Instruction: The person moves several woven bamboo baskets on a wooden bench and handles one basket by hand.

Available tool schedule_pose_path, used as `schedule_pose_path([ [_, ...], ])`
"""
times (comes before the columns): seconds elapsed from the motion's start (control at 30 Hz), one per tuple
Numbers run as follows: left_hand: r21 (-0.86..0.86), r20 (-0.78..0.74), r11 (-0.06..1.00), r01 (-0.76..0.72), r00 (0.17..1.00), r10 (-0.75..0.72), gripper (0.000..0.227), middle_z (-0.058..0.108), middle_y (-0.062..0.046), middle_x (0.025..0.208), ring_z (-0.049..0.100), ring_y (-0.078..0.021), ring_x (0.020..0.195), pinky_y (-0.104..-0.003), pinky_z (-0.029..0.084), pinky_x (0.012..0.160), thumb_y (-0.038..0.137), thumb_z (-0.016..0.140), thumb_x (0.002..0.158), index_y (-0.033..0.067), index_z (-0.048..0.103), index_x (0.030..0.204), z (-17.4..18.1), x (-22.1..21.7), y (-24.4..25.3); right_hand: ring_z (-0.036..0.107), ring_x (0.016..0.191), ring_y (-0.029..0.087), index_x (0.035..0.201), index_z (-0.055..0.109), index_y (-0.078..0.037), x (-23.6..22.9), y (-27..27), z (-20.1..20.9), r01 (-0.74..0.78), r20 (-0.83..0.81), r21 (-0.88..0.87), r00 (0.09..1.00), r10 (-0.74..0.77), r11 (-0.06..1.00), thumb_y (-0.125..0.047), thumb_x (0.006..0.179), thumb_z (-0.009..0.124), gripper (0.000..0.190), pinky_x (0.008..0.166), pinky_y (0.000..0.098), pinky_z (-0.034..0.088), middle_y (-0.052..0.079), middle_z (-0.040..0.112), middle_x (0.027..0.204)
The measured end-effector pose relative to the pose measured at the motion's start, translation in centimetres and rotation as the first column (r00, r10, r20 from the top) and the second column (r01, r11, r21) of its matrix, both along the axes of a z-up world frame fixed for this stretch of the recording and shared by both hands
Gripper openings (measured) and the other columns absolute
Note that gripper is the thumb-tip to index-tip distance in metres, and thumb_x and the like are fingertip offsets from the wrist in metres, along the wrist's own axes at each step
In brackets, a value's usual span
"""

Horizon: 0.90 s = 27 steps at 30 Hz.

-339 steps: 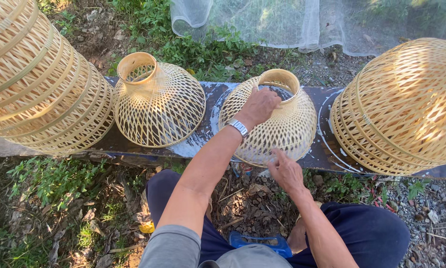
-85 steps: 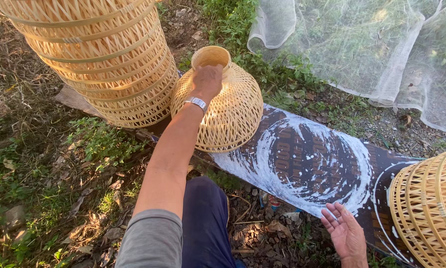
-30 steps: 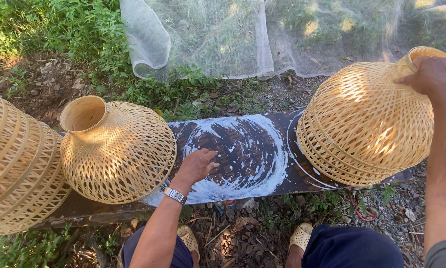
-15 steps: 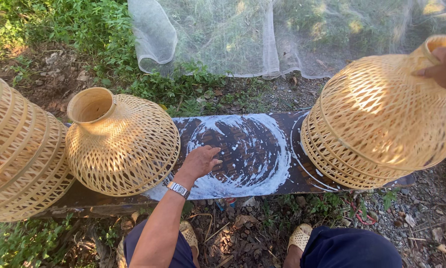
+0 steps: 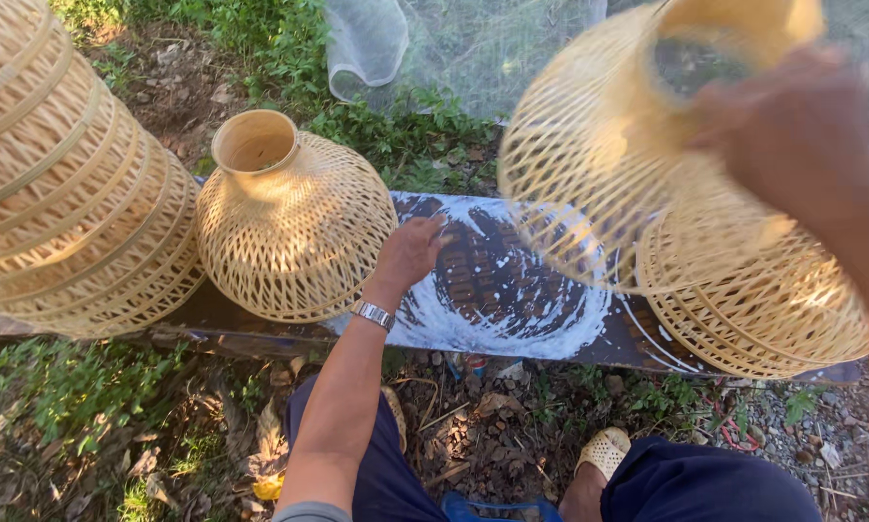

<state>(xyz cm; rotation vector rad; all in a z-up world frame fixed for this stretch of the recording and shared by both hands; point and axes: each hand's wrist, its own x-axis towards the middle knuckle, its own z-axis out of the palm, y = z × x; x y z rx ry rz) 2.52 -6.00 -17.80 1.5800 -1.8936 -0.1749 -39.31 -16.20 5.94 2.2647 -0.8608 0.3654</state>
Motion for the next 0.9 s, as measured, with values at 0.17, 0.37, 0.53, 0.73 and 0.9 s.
schedule_pose_path([
  [0.17,-0.071,-0.079,0.997,-0.037,0.996,0.031,0.044,0.069,-0.018,0.114,0.067,-0.0380,0.103,-0.046,0.055,0.086,0.020,0.067,0.094,0.0075,0.059,0.136,0.3,1.0,0.8,0.058,0.059,0.013,0.096,0.074,-0.023,9.7,3.0,-8.1,0.200,-0.201,0.344,0.970,-0.136,0.918,-0.047,0.106,0.054,0.033,0.076,0.0356,0.049,-0.002,0.067,0.069],
  [0.37,-0.015,-0.035,1.000,0.013,0.999,-0.014,0.046,0.068,-0.018,0.115,0.066,-0.0372,0.107,-0.045,0.055,0.091,0.027,0.066,0.097,0.0061,0.057,0.137,0.3,1.2,1.2,0.068,0.087,0.023,0.094,0.070,-0.015,12.4,3.7,-16.3,-0.146,0.161,0.363,0.983,0.092,0.920,-0.029,0.093,0.070,0.015,0.097,0.0464,0.045,0.003,0.073,0.081],
  [0.53,0.054,-0.032,0.998,0.035,0.999,-0.033,0.048,0.067,-0.018,0.119,0.065,-0.0375,0.106,-0.045,0.054,0.090,0.028,0.066,0.096,0.0075,0.057,0.139,0.5,0.7,1.3,0.060,0.114,0.032,0.107,0.069,-0.008,11.7,4.4,-19.5,-0.210,0.376,0.311,0.923,0.083,0.927,-0.030,0.089,0.074,0.029,0.103,0.0463,0.045,0.014,0.071,0.109],
  [0.73,-0.169,-0.095,0.973,0.159,0.980,-0.176,0.045,0.066,-0.015,0.134,0.062,-0.0345,0.124,-0.042,0.052,0.107,0.026,0.067,0.099,0.0100,0.057,0.140,0.6,-1.4,0.7,0.068,0.099,0.025,0.123,0.066,-0.002,9.7,12.8,-26.4,-0.253,0.639,0.416,0.765,-0.082,0.873,-0.020,0.097,0.075,0.032,0.086,0.0374,0.058,0.016,0.072,0.105],
  [0.9,-0.318,-0.014,0.923,0.215,0.973,-0.232,0.055,0.055,-0.017,0.146,0.048,-0.0352,0.139,-0.047,0.041,0.116,0.034,0.072,0.094,0.0139,0.054,0.142,2.3,-6.1,-0.6,0.074,0.070,0.020,0.128,0.065,-0.005,12.0,17.6,-30.7,-0.325,0.572,0.785,0.708,-0.415,0.527,-0.021,0.091,0.072,0.041,0.065,0.0390,0.062,0.010,0.077,0.090],
])
